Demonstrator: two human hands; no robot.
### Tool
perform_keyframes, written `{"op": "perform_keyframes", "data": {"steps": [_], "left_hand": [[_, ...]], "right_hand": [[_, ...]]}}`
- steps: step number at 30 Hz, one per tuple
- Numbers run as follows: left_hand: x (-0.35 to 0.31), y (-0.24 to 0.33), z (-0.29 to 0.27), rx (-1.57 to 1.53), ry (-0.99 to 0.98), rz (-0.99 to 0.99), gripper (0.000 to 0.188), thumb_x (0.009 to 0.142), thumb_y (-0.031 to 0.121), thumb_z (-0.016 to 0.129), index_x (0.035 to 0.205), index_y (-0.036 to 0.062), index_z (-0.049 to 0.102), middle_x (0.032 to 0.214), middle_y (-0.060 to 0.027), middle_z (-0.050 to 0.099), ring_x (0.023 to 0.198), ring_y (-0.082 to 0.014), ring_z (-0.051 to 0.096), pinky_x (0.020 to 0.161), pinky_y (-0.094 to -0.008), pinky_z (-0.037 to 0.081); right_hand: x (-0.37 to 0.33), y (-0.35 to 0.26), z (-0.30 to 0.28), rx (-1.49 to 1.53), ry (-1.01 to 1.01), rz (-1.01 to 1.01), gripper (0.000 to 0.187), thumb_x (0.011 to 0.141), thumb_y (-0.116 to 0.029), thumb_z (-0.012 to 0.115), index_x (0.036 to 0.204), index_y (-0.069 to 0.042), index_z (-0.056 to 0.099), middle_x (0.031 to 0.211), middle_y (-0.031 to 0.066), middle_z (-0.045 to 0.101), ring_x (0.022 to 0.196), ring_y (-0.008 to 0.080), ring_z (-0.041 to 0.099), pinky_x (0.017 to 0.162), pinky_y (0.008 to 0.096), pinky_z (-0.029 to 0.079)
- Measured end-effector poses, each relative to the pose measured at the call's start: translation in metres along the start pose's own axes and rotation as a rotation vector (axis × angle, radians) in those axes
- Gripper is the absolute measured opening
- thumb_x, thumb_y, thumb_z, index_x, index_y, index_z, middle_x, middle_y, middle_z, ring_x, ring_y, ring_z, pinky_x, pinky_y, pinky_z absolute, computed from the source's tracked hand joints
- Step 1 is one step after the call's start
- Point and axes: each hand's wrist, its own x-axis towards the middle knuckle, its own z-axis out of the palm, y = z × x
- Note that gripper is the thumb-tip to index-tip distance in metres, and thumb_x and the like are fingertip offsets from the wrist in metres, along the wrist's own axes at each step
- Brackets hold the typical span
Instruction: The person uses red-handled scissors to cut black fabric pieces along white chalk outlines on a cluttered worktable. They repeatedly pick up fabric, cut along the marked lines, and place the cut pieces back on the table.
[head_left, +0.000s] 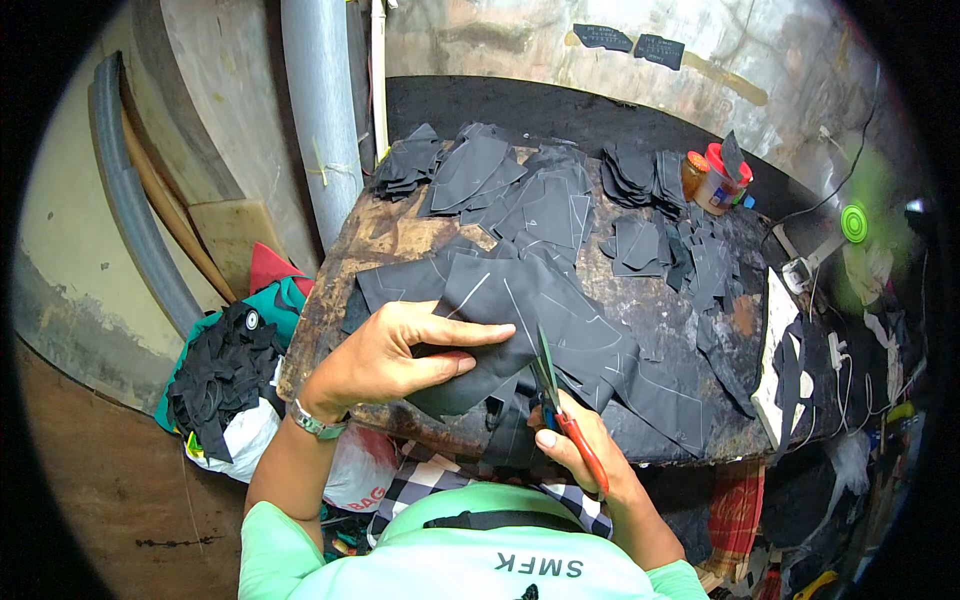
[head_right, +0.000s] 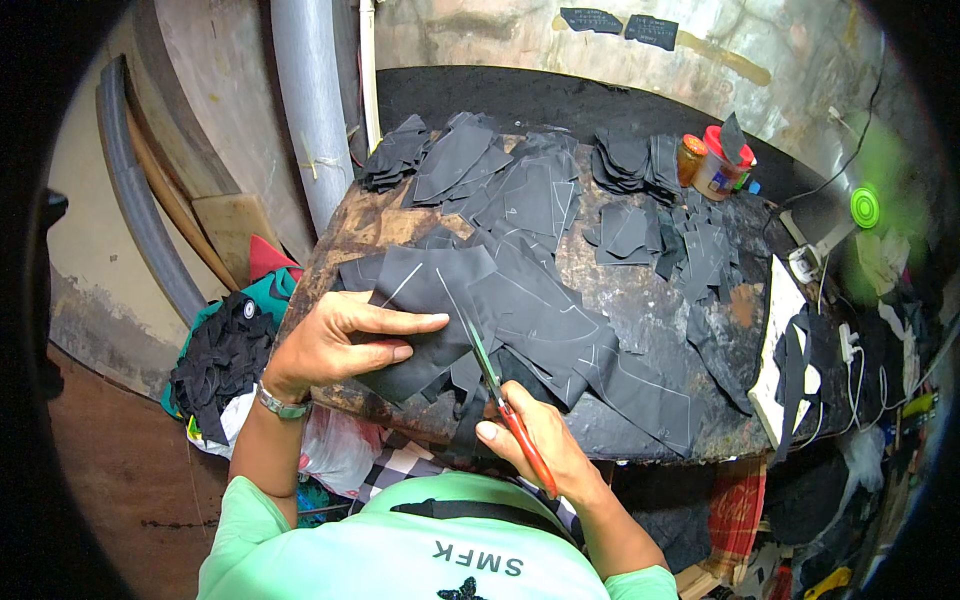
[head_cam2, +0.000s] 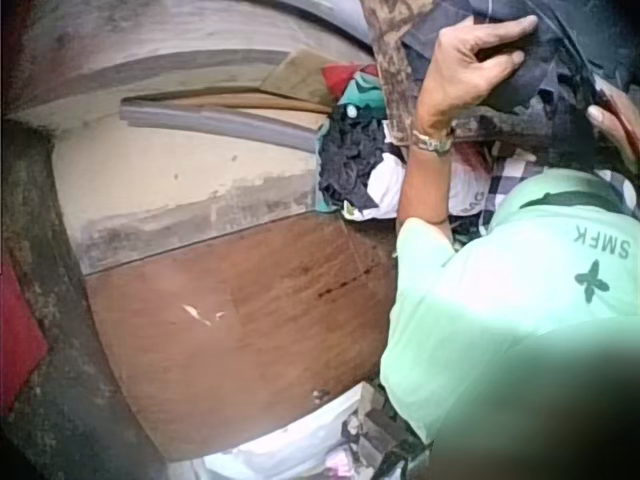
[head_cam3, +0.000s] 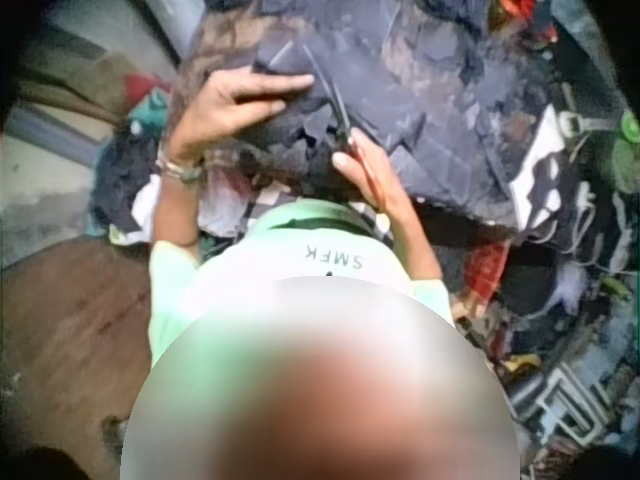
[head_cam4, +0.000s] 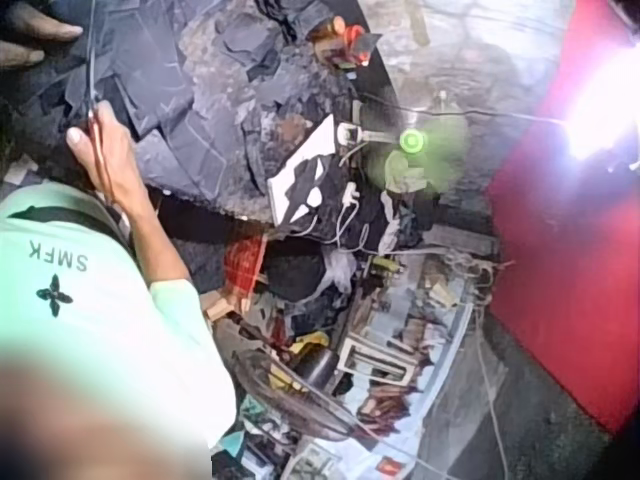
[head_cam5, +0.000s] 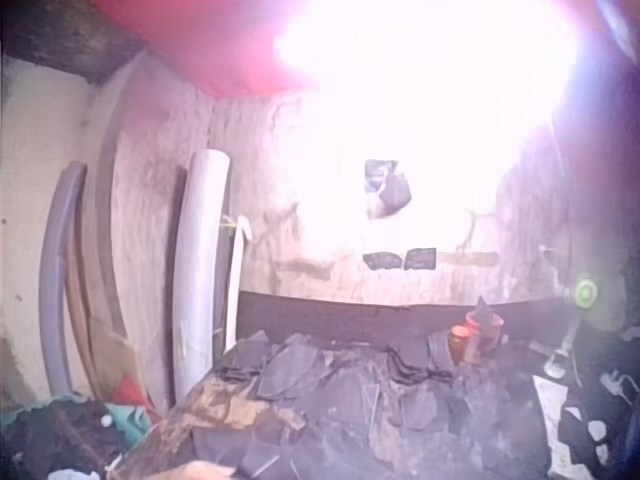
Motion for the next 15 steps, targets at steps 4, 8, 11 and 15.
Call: {"op": "perform_keyframes", "data": {"steps": [4, 8, 11, 15], "left_hand": [[-0.0003, 0.0003, 0.0007, 0.01, 0.036, 0.037, 0.04, 0.076, -0.003, 0.069, 0.115, 0.0031, 0.068, 0.103, -0.0114, 0.072, 0.082, -0.0125, 0.066, 0.078, -0.0245, 0.047], [-0.0017, 0.0006, 0.0014, 0.034, 0.035, 0.015, 0.039, 0.076, -0.001, 0.07, 0.115, 0.0037, 0.068, 0.106, -0.0107, 0.071, 0.081, -0.012, 0.065, 0.078, -0.0242, 0.047], [-0.0023, 0.0003, 0.0012, 0.031, 0.042, 0.03, 0.039, 0.076, 0.0, 0.07, 0.115, 0.0035, 0.068, 0.106, -0.0106, 0.072, 0.082, -0.0117, 0.065, 0.078, -0.0244, 0.047], [-0.0025, -0.002, 0.0004, -0.011, 0.045, 0.025, 0.039, 0.077, 0.001, 0.071, 0.115, 0.0033, 0.068, 0.105, -0.0108, 0.072, 0.083, -0.0123, 0.064, 0.079, -0.025, 0.047]], "right_hand": [[-0.0005, -0.0056, 0.0005, 0.006, 0.002, 0.006, 0.041, 0.087, -0.038, 0.065, 0.092, 0.0, 0.048, 0.067, 0.0125, 0.05, 0.063, 0.0222, 0.048, 0.062, 0.0362, 0.043], [-0.0009, -0.0069, 0.0018, -0.011, 0.008, 0.011, 0.04, 0.087, -0.036, 0.066, 0.09, -0.001, 0.047, 0.067, 0.0117, 0.049, 0.062, 0.0214, 0.048, 0.061, 0.0355, 0.042], [-0.001, -0.0059, 0.0032, 0.012, 0.031, -0.013, 0.039, 0.087, -0.034, 0.067, 0.089, -0.001, 0.047, 0.064, 0.0115, 0.049, 0.059, 0.0202, 0.046, 0.059, 0.0345, 0.042], [-0.0036, -0.0046, 0.0042, 0.011, 0.024, 0.076, 0.037, 0.087, -0.031, 0.067, 0.081, 0.0, 0.047, 0.06, 0.0086, 0.044, 0.058, 0.0149, 0.042, 0.056, 0.0317, 0.039]]}}
